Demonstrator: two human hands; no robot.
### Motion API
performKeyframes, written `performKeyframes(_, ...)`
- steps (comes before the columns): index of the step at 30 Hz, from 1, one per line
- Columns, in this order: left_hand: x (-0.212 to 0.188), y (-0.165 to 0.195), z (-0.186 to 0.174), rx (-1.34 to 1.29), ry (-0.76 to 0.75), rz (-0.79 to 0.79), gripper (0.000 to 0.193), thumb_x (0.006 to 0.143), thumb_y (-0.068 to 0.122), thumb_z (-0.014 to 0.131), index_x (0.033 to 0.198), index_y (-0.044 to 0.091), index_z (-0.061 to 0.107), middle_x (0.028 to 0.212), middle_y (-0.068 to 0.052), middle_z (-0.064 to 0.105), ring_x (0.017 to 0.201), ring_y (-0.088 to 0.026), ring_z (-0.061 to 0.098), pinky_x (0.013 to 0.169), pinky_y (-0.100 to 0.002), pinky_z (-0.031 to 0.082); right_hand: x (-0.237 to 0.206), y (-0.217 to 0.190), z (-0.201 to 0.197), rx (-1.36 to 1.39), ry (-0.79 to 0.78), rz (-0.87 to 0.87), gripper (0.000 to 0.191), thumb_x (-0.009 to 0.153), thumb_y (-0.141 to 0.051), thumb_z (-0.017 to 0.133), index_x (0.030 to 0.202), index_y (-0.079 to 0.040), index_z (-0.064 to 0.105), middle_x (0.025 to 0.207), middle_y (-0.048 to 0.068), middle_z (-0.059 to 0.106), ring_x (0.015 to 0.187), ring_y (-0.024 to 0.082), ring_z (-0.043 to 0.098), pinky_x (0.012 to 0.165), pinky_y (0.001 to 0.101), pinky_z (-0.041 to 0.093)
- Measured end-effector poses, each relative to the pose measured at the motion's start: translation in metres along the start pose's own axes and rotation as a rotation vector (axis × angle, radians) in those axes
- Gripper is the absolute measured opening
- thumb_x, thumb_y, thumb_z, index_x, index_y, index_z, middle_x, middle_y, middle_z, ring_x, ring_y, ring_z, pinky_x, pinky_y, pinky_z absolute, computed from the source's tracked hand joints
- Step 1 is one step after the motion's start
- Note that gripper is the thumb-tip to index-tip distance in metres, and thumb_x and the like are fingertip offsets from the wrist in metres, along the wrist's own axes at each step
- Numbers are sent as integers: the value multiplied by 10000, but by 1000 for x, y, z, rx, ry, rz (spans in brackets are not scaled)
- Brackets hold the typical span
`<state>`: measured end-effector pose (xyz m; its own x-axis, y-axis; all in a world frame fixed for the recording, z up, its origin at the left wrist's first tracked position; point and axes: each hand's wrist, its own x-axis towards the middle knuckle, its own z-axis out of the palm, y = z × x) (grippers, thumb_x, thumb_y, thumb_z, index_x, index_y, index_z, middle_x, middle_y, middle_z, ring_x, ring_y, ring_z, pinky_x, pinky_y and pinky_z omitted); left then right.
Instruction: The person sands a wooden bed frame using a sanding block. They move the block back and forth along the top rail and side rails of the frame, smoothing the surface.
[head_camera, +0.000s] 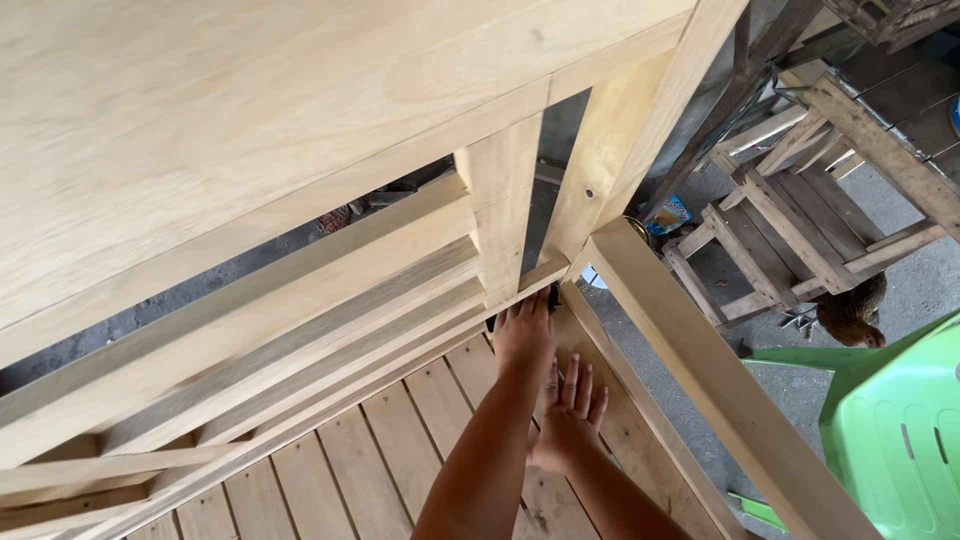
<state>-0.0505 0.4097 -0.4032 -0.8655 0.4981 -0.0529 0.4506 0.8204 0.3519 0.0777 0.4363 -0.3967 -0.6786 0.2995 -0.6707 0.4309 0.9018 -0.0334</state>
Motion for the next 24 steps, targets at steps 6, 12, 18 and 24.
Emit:
performKeyframes(6, -54, -49, -11, -69, -99, -106, 695, 998, 429, 513, 1582, 136, 277, 1597, -109, 336, 1454, -303, 322, 1214, -470, 197, -14, -2, -12, 97, -86, -23, 1759, 510, -839, 852, 1563, -87, -340, 1646, 240, -379, 1524, 409, -334, 1206, 630, -156)
performKeyframes(12, -26, -28, 12, -6, 5, -25, 592, 926, 200, 542, 1502, 135, 422, 1552, -77, 465, 1396, -331, 426, 1164, -500, 281, -13, 0, -9, 103, -88, -25, 1770, 476, -848, 859, 1574, -105, -314, 1655, 249, -358, 1527, 434, -317, 1207, 638, -158)
performKeyframes(18, -1, -20, 14, -25, -10, -151, 282, 1034, 257, 521, 1261, 148, 649, 1320, -111, 673, 1273, -338, 590, 1105, -565, 405, -9, -3, -1, 68, -50, 0, 1803, 427, -853, 867, 1576, -97, -300, 1665, 239, -332, 1537, 426, -295, 1207, 638, -155)
performKeyframes(24, -29, -63, -14, 66, 99, -65, 388, 959, 331, 554, 1266, 111, 648, 1266, -207, 649, 1176, -415, 586, 986, -585, 448, -19, 0, -8, 125, 12, -24, 1776, 446, -855, 858, 1576, -110, -292, 1671, 226, -315, 1549, 386, -280, 1219, 604, -147)
